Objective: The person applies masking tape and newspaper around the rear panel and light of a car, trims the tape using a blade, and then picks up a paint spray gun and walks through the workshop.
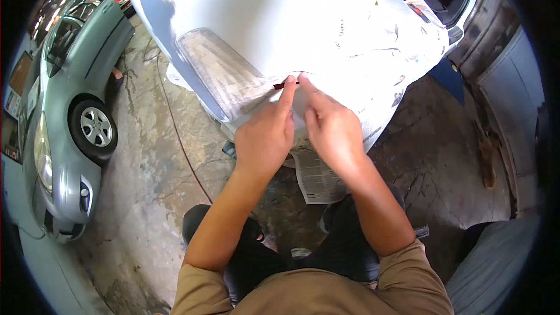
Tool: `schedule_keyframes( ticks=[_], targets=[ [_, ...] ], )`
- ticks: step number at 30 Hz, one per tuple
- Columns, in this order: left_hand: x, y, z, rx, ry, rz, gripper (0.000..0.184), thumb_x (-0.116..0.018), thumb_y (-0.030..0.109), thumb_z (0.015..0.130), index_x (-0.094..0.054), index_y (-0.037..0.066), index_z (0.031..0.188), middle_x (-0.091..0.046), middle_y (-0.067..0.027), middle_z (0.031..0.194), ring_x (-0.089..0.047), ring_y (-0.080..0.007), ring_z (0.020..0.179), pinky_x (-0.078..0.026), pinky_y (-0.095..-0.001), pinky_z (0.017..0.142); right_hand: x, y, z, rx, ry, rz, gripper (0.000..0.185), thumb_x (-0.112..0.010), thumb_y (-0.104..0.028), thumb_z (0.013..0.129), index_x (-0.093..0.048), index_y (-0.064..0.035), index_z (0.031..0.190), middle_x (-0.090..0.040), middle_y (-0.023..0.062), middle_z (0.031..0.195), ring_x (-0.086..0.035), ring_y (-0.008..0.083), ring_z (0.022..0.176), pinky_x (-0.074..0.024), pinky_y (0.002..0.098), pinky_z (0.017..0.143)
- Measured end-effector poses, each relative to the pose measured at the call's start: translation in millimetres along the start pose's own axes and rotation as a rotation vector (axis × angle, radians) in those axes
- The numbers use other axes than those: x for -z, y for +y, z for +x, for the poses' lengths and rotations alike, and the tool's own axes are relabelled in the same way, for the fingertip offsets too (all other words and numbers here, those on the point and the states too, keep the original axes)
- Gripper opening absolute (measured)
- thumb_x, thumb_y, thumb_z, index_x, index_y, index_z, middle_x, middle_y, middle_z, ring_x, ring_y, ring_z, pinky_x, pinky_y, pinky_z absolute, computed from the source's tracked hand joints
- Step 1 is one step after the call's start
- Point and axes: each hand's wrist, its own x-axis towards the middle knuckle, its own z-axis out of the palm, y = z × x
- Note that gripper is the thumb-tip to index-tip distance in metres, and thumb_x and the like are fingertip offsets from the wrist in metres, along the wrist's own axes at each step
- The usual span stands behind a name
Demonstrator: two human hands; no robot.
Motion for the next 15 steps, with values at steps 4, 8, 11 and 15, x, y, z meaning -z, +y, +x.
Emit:
schedule_keyframes(
  ticks=[4, 8, 11, 15],
  targets=[
    [-1.9, -2.4, -2.3, -0.009, 0.005, 0.028, 0.069, -0.065, 0.015, 0.092, -0.043, 0.025, 0.157, -0.066, -0.0024, 0.084, -0.066, -0.024, 0.071, -0.053, -0.0384, 0.061, -10.0, -13.1, -8.7, -0.07, -0.219, -0.174, 0.07, -0.063, -0.02, 0.091, -0.041, -0.0006, 0.154, -0.068, 0.0132, 0.079, -0.068, 0.0317, 0.063, -0.0559, 0.0446, 0.056],
    [2.8, 2.3, -1.7, 0.002, -0.083, 0.015, 0.067, -0.064, 0.015, 0.093, -0.044, 0.025, 0.156, -0.068, -0.0042, 0.097, -0.069, -0.0259, 0.082, -0.055, -0.0395, 0.067, -0.6, -11.6, -8.8, -0.078, -0.266, -0.122, 0.061, -0.062, -0.021, 0.091, -0.049, -0.0009, 0.148, -0.068, 0.0139, 0.079, -0.069, 0.0324, 0.064, -0.0563, 0.0458, 0.056],
    [8.4, 8.4, 2.1, -0.051, -0.148, 0.055, 0.064, -0.063, 0.015, 0.094, -0.045, 0.023, 0.155, -0.073, -0.0066, 0.115, -0.072, -0.0286, 0.091, -0.057, -0.0394, 0.075, 29.4, 5.3, 1.1, -0.104, -0.112, -0.058, 0.04, -0.06, -0.018, 0.092, -0.064, -0.0075, 0.131, -0.073, 0.0164, 0.091, -0.072, 0.0363, 0.073, -0.0587, 0.0469, 0.065],
    [19.6, 18.2, 14.0, -0.187, -0.251, 0.291, 0.065, -0.063, 0.018, 0.094, -0.044, 0.021, 0.156, -0.069, -0.0056, 0.092, -0.069, -0.0267, 0.073, -0.056, -0.0384, 0.065, 71.5, 31.5, 19.8, -0.364, 0.1, 0.088, 0.022, -0.058, -0.014, 0.094, -0.073, -0.0067, 0.108, -0.073, 0.0224, 0.09, -0.072, 0.0408, 0.083, -0.0574, 0.0487, 0.079]
  ],
)
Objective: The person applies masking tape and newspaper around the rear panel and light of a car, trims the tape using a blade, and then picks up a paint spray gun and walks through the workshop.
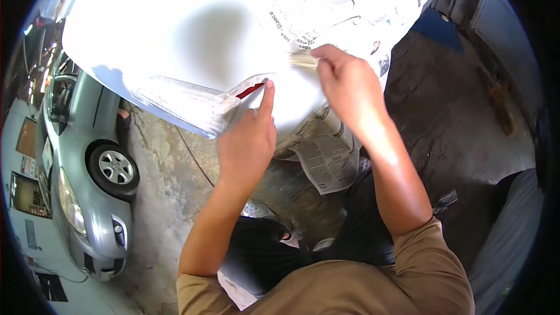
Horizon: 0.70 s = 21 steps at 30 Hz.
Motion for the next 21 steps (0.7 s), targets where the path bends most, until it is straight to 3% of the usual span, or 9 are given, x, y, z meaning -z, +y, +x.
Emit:
schedule_keyframes(
  ticks=[5, 6, 15, 18, 21],
  targets=[
    [-4.4, -8.2, 13.4, -0.094, -0.037, 0.314, 0.066, -0.062, 0.024, 0.095, -0.041, 0.02, 0.158, -0.066, -0.0062, 0.079, -0.067, -0.0244, 0.058, -0.056, -0.0386, 0.049, 13.9, 16.7, 8.8, -0.022, 0.101, 0.026, 0.023, -0.057, -0.014, 0.093, -0.075, -0.0058, 0.105, -0.072, 0.0233, 0.085, -0.071, 0.0421, 0.082, -0.0567, 0.049, 0.08],
    [-2.6, -6.5, 14.6, -0.092, -0.085, 0.369, 0.066, -0.061, 0.025, 0.095, -0.041, 0.019, 0.158, -0.066, -0.0063, 0.079, -0.068, -0.0241, 0.059, -0.056, -0.0386, 0.05, 13.6, 20.0, 7.6, 0.021, 0.125, 0.022, 0.024, -0.056, -0.013, 0.096, -0.074, -0.0048, 0.11, -0.064, 0.0184, 0.066, -0.065, 0.0299, 0.06, -0.0515, 0.0387, 0.066],
    [17.3, 8.0, 26.5, -0.171, -0.25, 0.557, 0.071, -0.063, 0.03, 0.095, -0.036, 0.012, 0.159, -0.066, -0.006, 0.075, -0.068, -0.0255, 0.06, -0.057, -0.0397, 0.051, 22.0, 21.6, 7.2, -0.011, 0.119, 0.062, 0.028, -0.053, -0.016, 0.097, -0.073, -0.0057, 0.115, -0.063, 0.018, 0.065, -0.065, 0.0302, 0.063, -0.0518, 0.04, 0.068],
    [8.2, 6.2, 28.5, -0.185, -0.283, 0.619, 0.07, -0.062, 0.029, 0.096, -0.037, 0.01, 0.158, -0.067, -0.0063, 0.076, -0.069, -0.026, 0.061, -0.058, -0.0397, 0.051, 27.1, 22.6, 9.0, -0.048, 0.132, 0.076, 0.025, -0.056, -0.016, 0.093, -0.074, -0.0049, 0.106, -0.072, 0.0249, 0.087, -0.071, 0.0434, 0.085, -0.0562, 0.0506, 0.082],
    [9.6, 5.6, 28.2, -0.234, -0.207, 0.593, 0.068, -0.061, 0.025, 0.095, -0.039, 0.009, 0.157, -0.067, -0.0065, 0.077, -0.069, -0.0252, 0.062, -0.059, -0.039, 0.051, 31.3, 29.4, 11.8, -0.061, 0.154, 0.078, 0.025, -0.057, -0.017, 0.093, -0.074, -0.0062, 0.108, -0.072, 0.0243, 0.087, -0.071, 0.0431, 0.085, -0.0563, 0.0505, 0.082]
  ],
)
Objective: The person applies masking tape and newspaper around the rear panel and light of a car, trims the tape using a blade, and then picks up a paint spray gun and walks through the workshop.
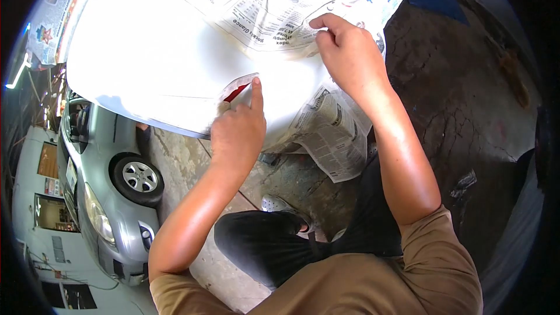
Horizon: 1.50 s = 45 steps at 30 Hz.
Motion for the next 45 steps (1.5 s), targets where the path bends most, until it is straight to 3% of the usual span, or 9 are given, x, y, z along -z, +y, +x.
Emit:
schedule_keyframes(
  ticks=[24, 26, 27, 28, 33, 38, 41, 44, 45],
  targets=[
    [11.6, -14.6, 18.1, -0.051, -0.26, 0.191, 0.073, -0.055, 0.003, 0.093, -0.029, 0.01, 0.161, -0.075, -0.0074, 0.086, -0.074, -0.0258, 0.069, -0.061, -0.0394, 0.062, 42.2, 34.0, -21.9, 0.005, -0.03, 0.107, 0.031, -0.056, -0.018, 0.093, -0.07, -0.0044, 0.117, -0.072, 0.0262, 0.104, -0.07, 0.0438, 0.097, -0.0543, 0.0508, 0.091],
    [16.6, -16.2, 23.2, -0.043, -0.258, 0.006, 0.067, -0.049, 0.001, 0.095, -0.03, 0.009, 0.159, -0.071, -0.0208, 0.119, -0.075, -0.0352, 0.082, -0.061, -0.0468, 0.07, 67.6, 68.6, -60.2, -0.059, 0.02, 0.085, 0.031, -0.057, -0.015, 0.096, -0.068, -0.0061, 0.123, -0.072, 0.0228, 0.098, -0.07, 0.04, 0.093, -0.0552, 0.0447, 0.087],
    [-18.0, -30.4, 20.4, -0.182, 0.039, 0.126, 0.074, -0.055, 0.006, 0.096, -0.022, 0.006, 0.163, -0.077, -0.0071, 0.093, -0.076, -0.0196, 0.074, -0.06, -0.0314, 0.065, 77.2, 102.3, -88.5, -0.092, 0.065, 0.02, 0.031, -0.058, -0.014, 0.096, -0.067, -0.006, 0.124, -0.071, 0.0229, 0.104, -0.069, 0.0397, 0.097, -0.0549, 0.0445, 0.089],
    [-18.9, -29.4, 23.0, -0.176, 0.005, 0.163, 0.071, -0.055, 0.006, 0.096, -0.027, 0.006, 0.161, -0.077, -0.0082, 0.095, -0.076, -0.0198, 0.073, -0.061, -0.032, 0.065, 81.4, 141.4, -122.8, -0.112, 0.102, -0.038, 0.031, -0.058, -0.013, 0.096, -0.066, -0.0059, 0.125, -0.07, 0.0231, 0.11, -0.068, 0.0394, 0.102, -0.0546, 0.0443, 0.09],
    [9.5, -18.8, 32.8, -0.121, -0.209, 0.191, 0.066, -0.06, 0.013, 0.097, -0.035, 0.006, 0.158, -0.075, -0.0128, 0.102, -0.074, -0.0283, 0.073, -0.06, -0.0382, 0.065, 126.0, 346.3, -437.0, -0.907, -0.261, -0.399, 0.034, -0.061, -0.023, 0.093, -0.065, -0.0035, 0.121, -0.068, 0.0254, 0.116, -0.065, 0.0446, 0.11, -0.0531, 0.0523, 0.091],
    [49.8, 10.7, -21.2, -0.098, -0.313, -0.151, 0.067, -0.068, 0.023, 0.095, -0.042, 0.015, 0.156, -0.072, -0.0226, 0.105, -0.07, -0.0416, 0.087, -0.055, -0.05, 0.075, 191.3, 353.1, -666.0, -1.605, -0.365, -0.652, 0.033, -0.065, -0.027, 0.091, -0.073, -0.002, 0.111, -0.071, 0.0239, 0.117, -0.069, 0.0401, 0.11, -0.055, 0.049, 0.098],
    [2.8, 7.3, -75.5, -0.158, -0.495, -0.255, 0.056, -0.066, 0.029, 0.096, -0.052, 0.015, 0.149, -0.071, -0.0243, 0.103, -0.069, -0.0426, 0.091, -0.053, -0.0523, 0.077, 210.5, 369.2, -729.6, -1.643, -0.528, -0.685, 0.037, -0.065, -0.027, 0.09, -0.072, 0.001, 0.113, -0.069, 0.0235, 0.122, -0.068, 0.0368, 0.115, -0.0553, 0.0457, 0.1],
    [-38.5, 7.9, -142.8, -0.091, -0.632, -0.367, 0.046, -0.063, 0.033, 0.098, -0.064, 0.005, 0.134, -0.071, -0.0224, 0.1, -0.065, -0.0434, 0.095, -0.051, -0.0533, 0.085, 229.1, 366.5, -720.4, -1.4, -1.124, -0.826, 0.039, -0.065, -0.027, 0.092, -0.07, -0.0012, 0.12, -0.066, 0.0223, 0.131, -0.065, 0.0356, 0.122, -0.0546, 0.0475, 0.102],
    [-44.6, 7.0, -153.0, -0.226, -0.786, -0.252, 0.041, -0.062, 0.034, 0.097, -0.068, 0.002, 0.124, -0.07, -0.0221, 0.101, -0.064, -0.0434, 0.097, -0.049, -0.0533, 0.088, 232.1, 357.7, -704.3, -1.56, -0.898, -0.766, 0.041, -0.066, -0.03, 0.092, -0.069, -0.0024, 0.123, -0.065, 0.0209, 0.134, -0.063, 0.0346, 0.125, -0.0535, 0.0477, 0.103]
  ],
)
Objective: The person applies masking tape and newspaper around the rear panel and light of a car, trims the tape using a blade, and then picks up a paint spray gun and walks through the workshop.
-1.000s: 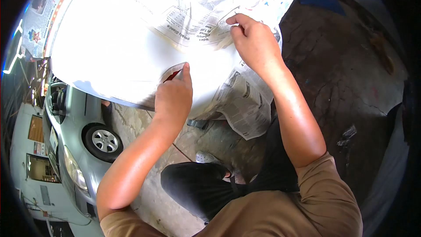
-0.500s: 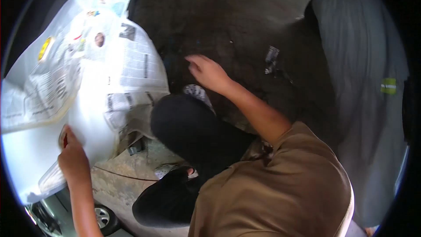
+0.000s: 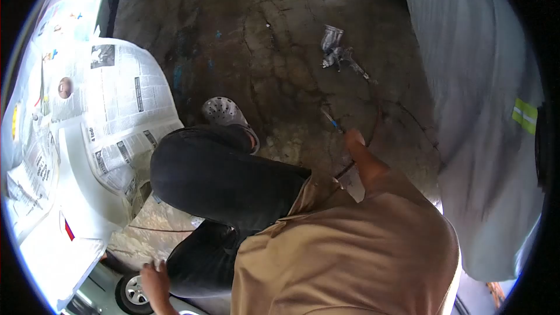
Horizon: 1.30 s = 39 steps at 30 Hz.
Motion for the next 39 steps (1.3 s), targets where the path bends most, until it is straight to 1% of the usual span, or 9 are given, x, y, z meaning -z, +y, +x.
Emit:
schedule_keyframes(
  ticks=[1, 4, 7, 9, 11, 19, 27, 33, 39],
  targets=[
    [-13.8, -4.1, -7.8, -0.047, -0.179, 0.126, 0.04, -0.062, 0.034, 0.097, -0.072, 0.0, 0.114, -0.069, -0.0218, 0.102, -0.062, -0.0434, 0.099, -0.048, -0.0534, 0.091, 24.5, -10.9, -17.4, -0.095, 0.035, 0.207, 0.044, -0.067, -0.032, 0.092, -0.068, -0.0036, 0.125, -0.063, 0.0195, 0.136, -0.061, 0.0336, 0.128, -0.0525, 0.0478, 0.105],
    [-10.9, 12.9, -40.3, -0.015, 0.127, -0.11, 0.04, -0.063, 0.038, 0.097, -0.073, -0.001, 0.096, -0.065, -0.0241, 0.103, -0.058, -0.0444, 0.105, -0.045, -0.0517, 0.095, 79.4, -61.2, -48.7, -0.082, 0.095, 0.299, 0.048, -0.068, -0.036, 0.094, -0.064, -0.0059, 0.131, -0.062, 0.0176, 0.138, -0.059, 0.0328, 0.13, -0.0509, 0.046, 0.106],
    [17.8, 19.4, -34.3, 0.183, 0.233, -0.435, 0.039, -0.063, 0.036, 0.1, -0.071, 0.001, 0.113, -0.066, -0.0225, 0.108, -0.061, -0.0421, 0.107, -0.048, -0.0499, 0.095, 132.1, -99.1, -108.4, -0.01, 0.065, 0.184, 0.051, -0.068, -0.04, 0.096, -0.061, -0.0075, 0.135, -0.062, 0.0169, 0.138, -0.06, 0.0331, 0.129, -0.0502, 0.0431, 0.105],
    [53.0, 40.2, -21.3, 0.167, 0.465, -0.579, 0.047, -0.067, 0.03, 0.098, -0.061, 0.005, 0.137, -0.066, -0.0184, 0.105, -0.066, -0.034, 0.097, -0.052, -0.0441, 0.086, 56.7, -70.4, 8.0, -0.101, 0.093, 0.138, 0.061, -0.063, -0.05, 0.099, -0.058, -0.0066, 0.141, -0.064, 0.0166, 0.136, -0.064, 0.0362, 0.121, -0.0517, 0.0483, 0.103],
    [95.1, 58.2, -9.2, 0.234, 0.553, -0.701, 0.054, -0.067, 0.025, 0.098, -0.053, 0.007, 0.147, -0.064, -0.016, 0.094, -0.065, -0.0304, 0.086, -0.052, -0.0413, 0.079, 30.1, -67.9, 27.6, -0.085, 0.236, 0.102, 0.053, -0.068, -0.034, 0.097, -0.057, -0.0033, 0.138, -0.064, 0.0194, 0.136, -0.063, 0.0361, 0.124, -0.052, 0.0493, 0.1],
    [150.1, 40.8, 37.4, 0.314, 0.737, -0.636, 0.067, -0.061, 0.019, 0.097, -0.036, 0.012, 0.158, -0.067, -0.018, 0.08, -0.067, -0.0392, 0.077, -0.051, -0.049, 0.075, 86.2, -98.9, -30.1, -0.005, 0.115, 0.517, 0.037, -0.054, -0.025, 0.101, -0.066, 0.0033, 0.123, -0.069, 0.0255, 0.122, -0.066, 0.043, 0.115, -0.0536, 0.0513, 0.089],
    [148.2, 17.4, 68.8, 0.251, 0.835, -0.551, 0.068, -0.056, 0.016, 0.096, -0.035, 0.023, 0.161, -0.067, -0.0193, 0.083, -0.068, -0.0355, 0.077, -0.053, -0.0467, 0.075, 170.2, -157.1, -41.6, 0.543, 0.64, 0.994, 0.031, -0.065, -0.03, 0.1, -0.055, -0.0013, 0.092, -0.051, 0.0053, 0.081, -0.046, 0.018, 0.077, -0.0433, 0.0347, 0.074],
    [151.2, 29.0, 74.7, 0.369, 0.816, -0.25, 0.064, -0.056, 0.017, 0.094, -0.043, 0.02, 0.156, -0.071, -0.0184, 0.09, -0.069, -0.0378, 0.074, -0.055, -0.0495, 0.071, 308.3, -257.5, -163.2, 0.967, 0.577, 1.319, 0.015, -0.066, -0.018, 0.101, -0.058, -0.0071, 0.093, -0.058, 0.0008, 0.089, -0.054, 0.0079, 0.08, -0.0445, 0.0247, 0.073],
    [159.1, 19.2, 72.6, 0.307, 0.822, -0.185, 0.056, -0.056, 0.021, 0.095, -0.051, 0.013, 0.149, -0.072, -0.0139, 0.088, -0.069, -0.037, 0.074, -0.056, -0.0492, 0.07, 355.2, -329.1, -310.8, 1.502, 0.386, 1.53, 0.008, -0.068, -0.003, 0.098, -0.061, -0.0039, 0.102, -0.069, 0.0128, 0.114, -0.07, 0.0171, 0.095, -0.055, 0.0293, 0.085]
  ],
)
